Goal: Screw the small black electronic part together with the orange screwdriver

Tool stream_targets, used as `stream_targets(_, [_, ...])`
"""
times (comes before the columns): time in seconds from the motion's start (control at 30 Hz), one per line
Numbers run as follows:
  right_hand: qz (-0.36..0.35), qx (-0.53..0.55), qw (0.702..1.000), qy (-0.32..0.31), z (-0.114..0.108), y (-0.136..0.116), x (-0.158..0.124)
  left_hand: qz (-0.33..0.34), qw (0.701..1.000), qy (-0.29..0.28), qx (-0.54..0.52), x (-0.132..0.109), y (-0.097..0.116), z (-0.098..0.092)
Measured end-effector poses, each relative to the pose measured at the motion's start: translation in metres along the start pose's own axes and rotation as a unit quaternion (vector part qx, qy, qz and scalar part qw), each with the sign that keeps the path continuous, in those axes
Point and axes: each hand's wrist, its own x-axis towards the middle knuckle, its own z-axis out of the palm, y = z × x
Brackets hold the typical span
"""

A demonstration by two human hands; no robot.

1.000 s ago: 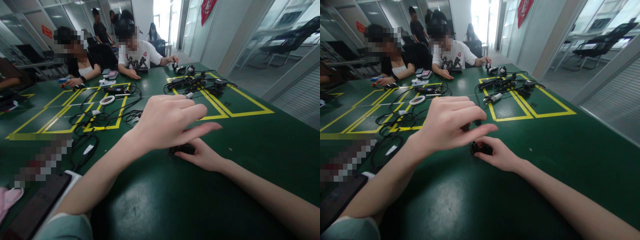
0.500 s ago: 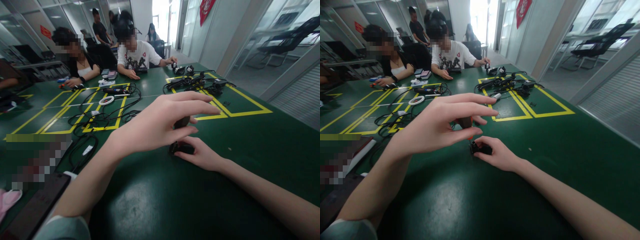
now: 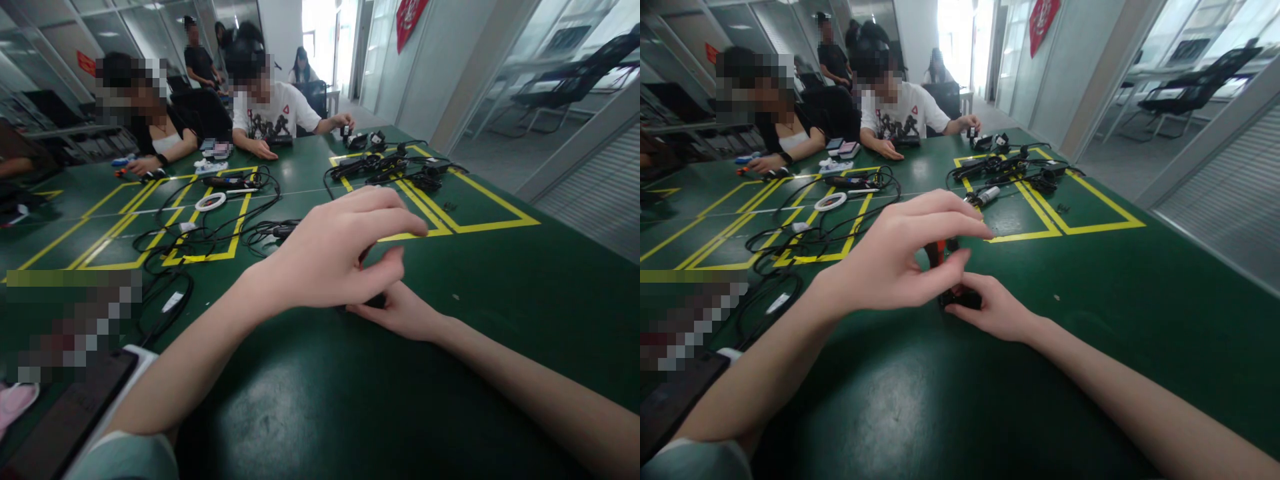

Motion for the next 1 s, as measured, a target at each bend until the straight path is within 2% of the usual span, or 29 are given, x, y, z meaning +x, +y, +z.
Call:
stream_targets(0.1, [-0.005,0.004,1.000,0.002,0.000,-0.002,0.001,0.013,0.997,-0.040,-0.069,0.000,0.001,-0.012])
stream_targets(0.2, [-0.008,0.008,1.000,-0.007,0.000,0.000,0.001,0.018,0.989,-0.105,-0.102,0.000,0.001,-0.024])
stream_targets(0.3, [-0.011,0.006,1.000,-0.012,0.000,0.003,0.000,0.010,0.988,-0.115,-0.107,-0.001,0.000,-0.030])
stream_targets(0.5, [-0.004,0.001,1.000,-0.015,-0.002,0.002,0.001,0.000,1.000,-0.020,0.020,-0.004,-0.006,-0.015])
stream_targets(0.63, [-0.002,0.001,1.000,-0.015,-0.001,0.004,0.001,0.036,0.992,0.024,0.117,-0.007,-0.011,0.001])
stream_targets(0.7, [-0.003,0.003,1.000,-0.009,0.001,0.006,0.000,0.053,0.983,0.072,0.158,-0.007,-0.013,0.007])
stream_targets(0.8, [-0.005,0.004,1.000,-0.005,0.002,0.007,0.000,0.047,0.978,0.119,0.162,-0.006,-0.011,0.011])
stream_targets(0.87, [-0.011,0.005,1.000,-0.005,0.002,0.005,0.000,0.028,0.987,0.103,0.117,-0.003,-0.009,0.009])
stream_targets(1.0, [-0.016,0.001,1.000,0.003,0.001,0.003,0.001,0.024,0.998,-0.006,-0.051,-0.001,-0.005,-0.007])
